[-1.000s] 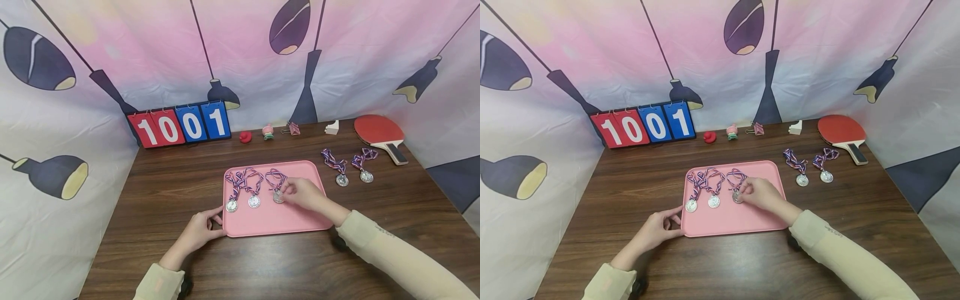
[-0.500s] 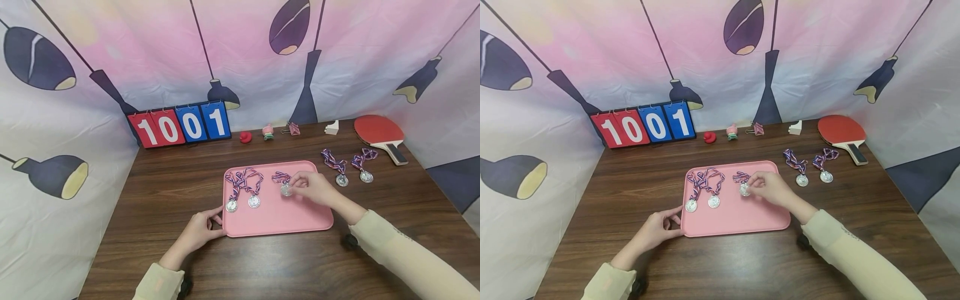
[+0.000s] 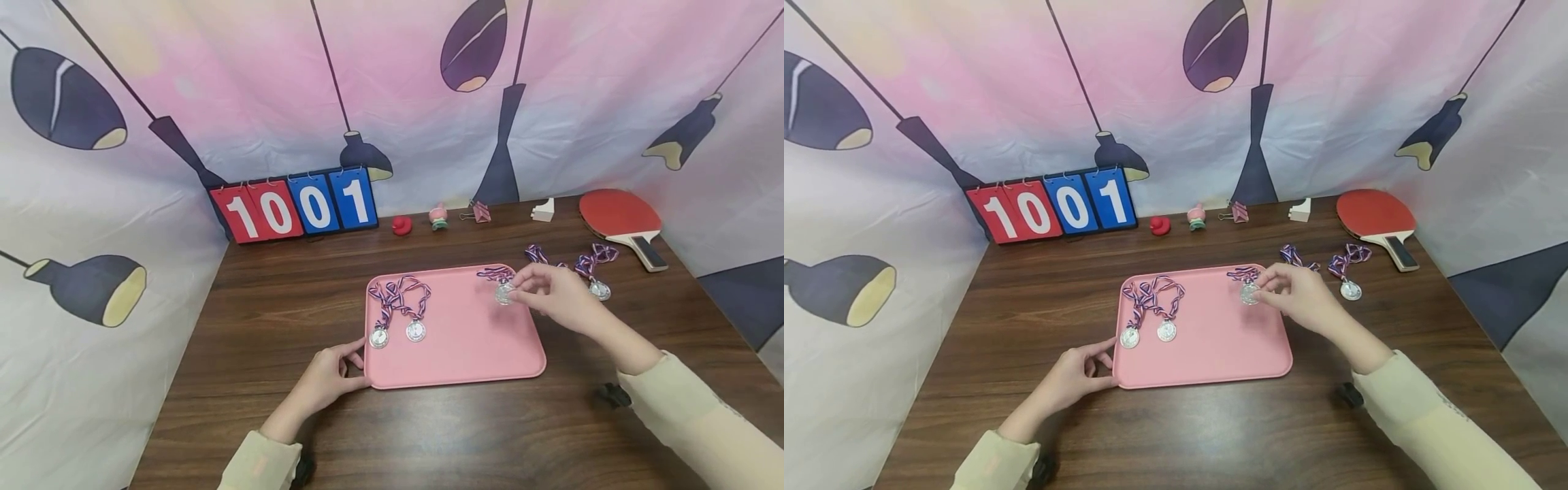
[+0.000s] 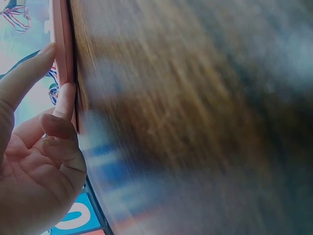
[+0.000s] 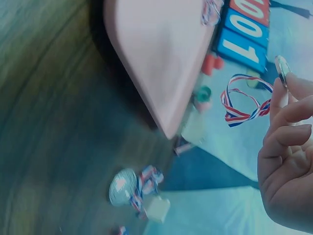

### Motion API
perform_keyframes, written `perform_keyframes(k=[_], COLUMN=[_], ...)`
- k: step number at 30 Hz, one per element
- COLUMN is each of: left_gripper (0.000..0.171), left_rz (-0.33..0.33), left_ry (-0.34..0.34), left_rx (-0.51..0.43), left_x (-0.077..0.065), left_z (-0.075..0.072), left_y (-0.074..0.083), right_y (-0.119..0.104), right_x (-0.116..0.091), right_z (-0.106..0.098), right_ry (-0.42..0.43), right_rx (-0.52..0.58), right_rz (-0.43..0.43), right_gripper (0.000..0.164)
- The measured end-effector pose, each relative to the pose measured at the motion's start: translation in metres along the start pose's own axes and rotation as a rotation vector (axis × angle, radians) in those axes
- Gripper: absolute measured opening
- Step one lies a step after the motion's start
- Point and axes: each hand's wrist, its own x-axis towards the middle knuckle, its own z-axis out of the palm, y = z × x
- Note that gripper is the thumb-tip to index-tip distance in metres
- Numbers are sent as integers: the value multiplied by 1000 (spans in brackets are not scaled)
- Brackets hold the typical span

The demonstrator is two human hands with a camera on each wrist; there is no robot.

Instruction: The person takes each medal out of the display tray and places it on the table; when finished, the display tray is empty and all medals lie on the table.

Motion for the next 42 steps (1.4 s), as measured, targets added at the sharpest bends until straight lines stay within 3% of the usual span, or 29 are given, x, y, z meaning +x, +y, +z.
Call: perform_keyframes(k=[11, 24, 34, 42], left_gripper=[67, 66, 66, 67], left_rz=[-4, 5, 5, -1], left_ry=[6, 7, 9, 10], left_rx=[0, 5, 15, 17], left_x=[0, 1, 1, 1], left_z=[0, 2, 1, 1], left_y=[1, -2, -1, 0], right_y=[8, 46, 77, 95], right_x=[-29, -76, -88, -95], right_z=[-38, -77, -79, -72], right_ry=[39, 7, -52, -148], right_rx=[-94, -84, -59, -19], right_rz=[86, 173, 227, 261], right_gripper=[28, 23, 23, 26])
